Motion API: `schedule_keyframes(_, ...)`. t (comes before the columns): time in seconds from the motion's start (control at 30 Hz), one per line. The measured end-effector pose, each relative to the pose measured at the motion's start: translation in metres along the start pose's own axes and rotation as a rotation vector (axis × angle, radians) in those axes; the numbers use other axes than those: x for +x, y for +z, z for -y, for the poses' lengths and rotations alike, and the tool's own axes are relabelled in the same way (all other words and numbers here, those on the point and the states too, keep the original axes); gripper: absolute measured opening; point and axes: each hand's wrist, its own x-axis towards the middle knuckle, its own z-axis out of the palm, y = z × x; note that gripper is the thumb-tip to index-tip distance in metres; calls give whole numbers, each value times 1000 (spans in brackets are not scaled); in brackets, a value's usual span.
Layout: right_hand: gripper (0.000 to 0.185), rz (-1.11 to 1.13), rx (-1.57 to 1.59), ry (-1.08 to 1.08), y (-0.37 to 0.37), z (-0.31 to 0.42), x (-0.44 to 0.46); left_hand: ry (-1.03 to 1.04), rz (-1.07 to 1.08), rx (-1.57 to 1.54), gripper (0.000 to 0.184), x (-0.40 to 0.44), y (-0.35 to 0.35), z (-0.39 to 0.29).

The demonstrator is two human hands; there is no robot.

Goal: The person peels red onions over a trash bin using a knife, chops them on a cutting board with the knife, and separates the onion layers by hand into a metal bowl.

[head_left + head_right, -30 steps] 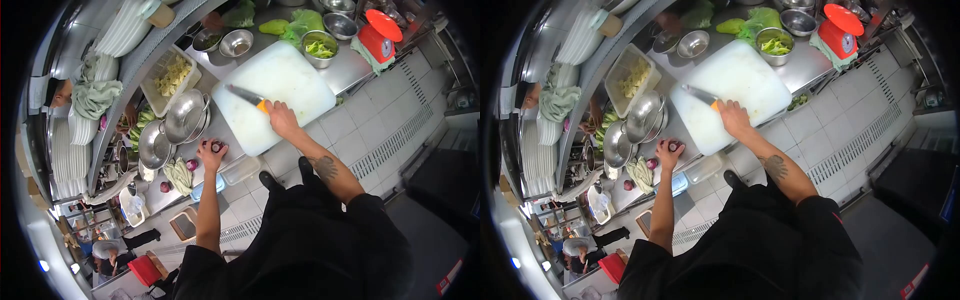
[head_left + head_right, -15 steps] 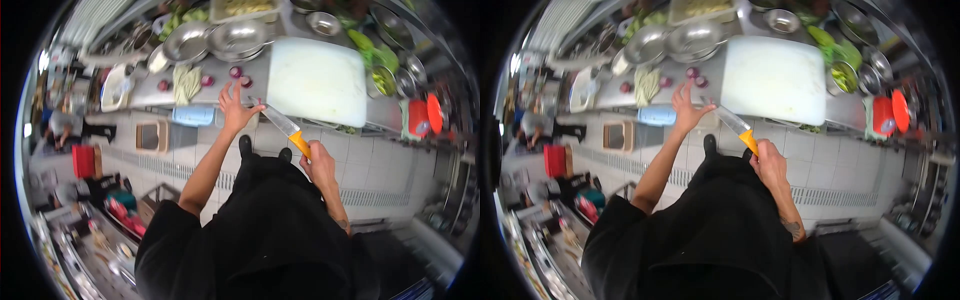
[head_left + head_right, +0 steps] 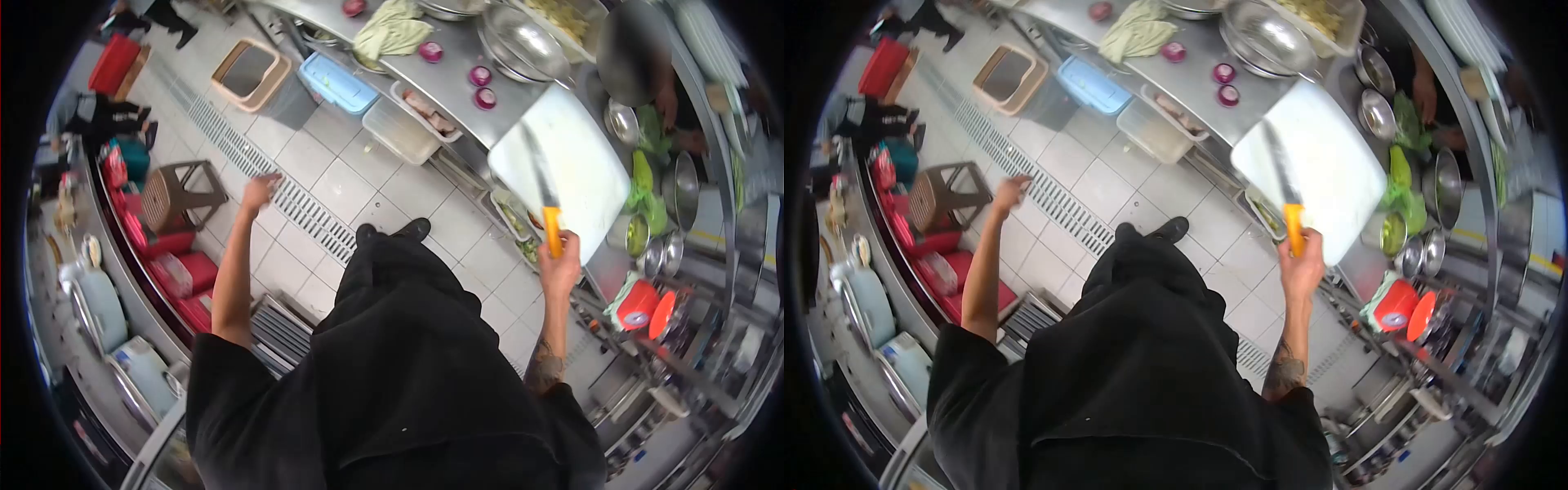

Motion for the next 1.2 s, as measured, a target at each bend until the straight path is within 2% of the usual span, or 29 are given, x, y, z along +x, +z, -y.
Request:
schedule_keyframes(0.03, 32, -52, -27, 166, 8, -8, 7, 290, -98, 732, 59, -17, 16, 52)
schedule_keyframes(0.07, 32, -48, -33, 137, 15, -17, 15, 260, -197, 630, 56, -43, 19, 68)
schedule_keyframes(0.13, 31, -142, -169, 166, 27, -35, 18, -496, -579, -843, 51, -69, 40, 45)
schedule_keyframes(0.2, 31, -153, -163, 164, 51, -51, 25, -557, -322, -565, 46, -60, 89, 162)
schedule_keyframes(0.23, 31, -151, -142, 175, 52, -62, 27, -345, -249, -14, 49, -80, 113, 161)
schedule_keyframes(0.27, 31, -162, -163, 126, 59, -66, 31, -117, -140, 99, 54, -94, 140, 181)
schedule_keyframes(0.3, 31, -155, -218, 116, 62, -74, 39, -180, 60, 54, 56, -106, 158, 187)
schedule_keyframes(0.33, 31, -139, -220, 87, 68, -79, 50, -252, 96, -50, 54, -112, 186, 211)
schedule_keyframes(0.37, 32, -115, -221, 56, 73, -84, 55, -360, 91, -98, 48, -122, 200, 206)
schedule_keyframes(0.4, 32, -125, -256, 62, 77, -80, 60, -346, 79, -289, 43, -130, 236, 258)
schedule_keyframes(0.43, 32, -158, -302, 117, 83, -90, 66, -545, 66, -555, 40, -142, 252, 259)
schedule_keyframes(0.47, 29, -165, -375, 108, 88, -96, 72, -593, 18, -719, 40, -156, 276, 276)
schedule_keyframes(0.53, 27, -158, -498, 109, 85, -95, 64, -660, -30, -763, 32, -185, 322, 320)
schedule_keyframes(0.57, 26, -242, -675, -179, 85, -90, 60, -664, -48, -749, 26, -203, 347, 345)
schedule_keyframes(0.6, 25, -329, -830, -483, 88, -82, 63, -688, 23, -727, 22, -224, 364, 370)
schedule_keyframes(0.63, 22, -298, -640, -450, 101, -55, 47, -810, 60, -719, 22, -239, 383, 387)
schedule_keyframes(0.67, 20, -220, -633, -432, 111, -45, 28, -774, 59, -793, 21, -259, 397, 399)
schedule_keyframes(0.7, 17, -110, -534, -455, 132, -28, 6, -931, 49, -694, 22, -272, 409, 400)
schedule_keyframes(0.73, 14, 93, -461, -628, 147, -26, -6, -946, 127, -560, 26, -278, 413, 393)
schedule_keyframes(0.77, 13, 326, -362, -769, 163, -23, -18, -939, 152, -557, 26, -289, 425, 399)
schedule_keyframes(0.8, 12, 371, -359, -728, 182, -28, -25, -965, 181, -570, 30, -299, 435, 410)
schedule_keyframes(0.87, 7, 387, -439, -536, 195, -99, -20, -984, 197, -580, 35, -293, 453, 411)
schedule_keyframes(0.9, 6, 284, -458, -373, 201, -149, -11, -973, 201, -559, 35, -288, 456, 402)
schedule_keyframes(0.93, 14, 215, -415, -195, 207, -184, 8, -963, 207, -534, 35, -281, 456, 392)
schedule_keyframes(0.97, 22, 149, -392, 181, 214, -207, 30, -955, 201, -525, 35, -271, 454, 386)
schedule_keyframes(1.0, 29, 26, -267, 49, 215, -270, 53, -858, 161, -532, 34, -256, 454, 379)
schedule_keyframes(1.03, 30, -22, -277, -74, 216, -303, 83, -762, 121, -537, 33, -241, 453, 369)
schedule_keyframes(1.07, 31, -70, -295, -90, 218, -327, 115, -771, 87, -463, 35, -225, 451, 351)
schedule_keyframes(1.2, 35, -141, -308, 93, 238, -405, 209, -644, 2, -442, 34, -174, 444, 309)
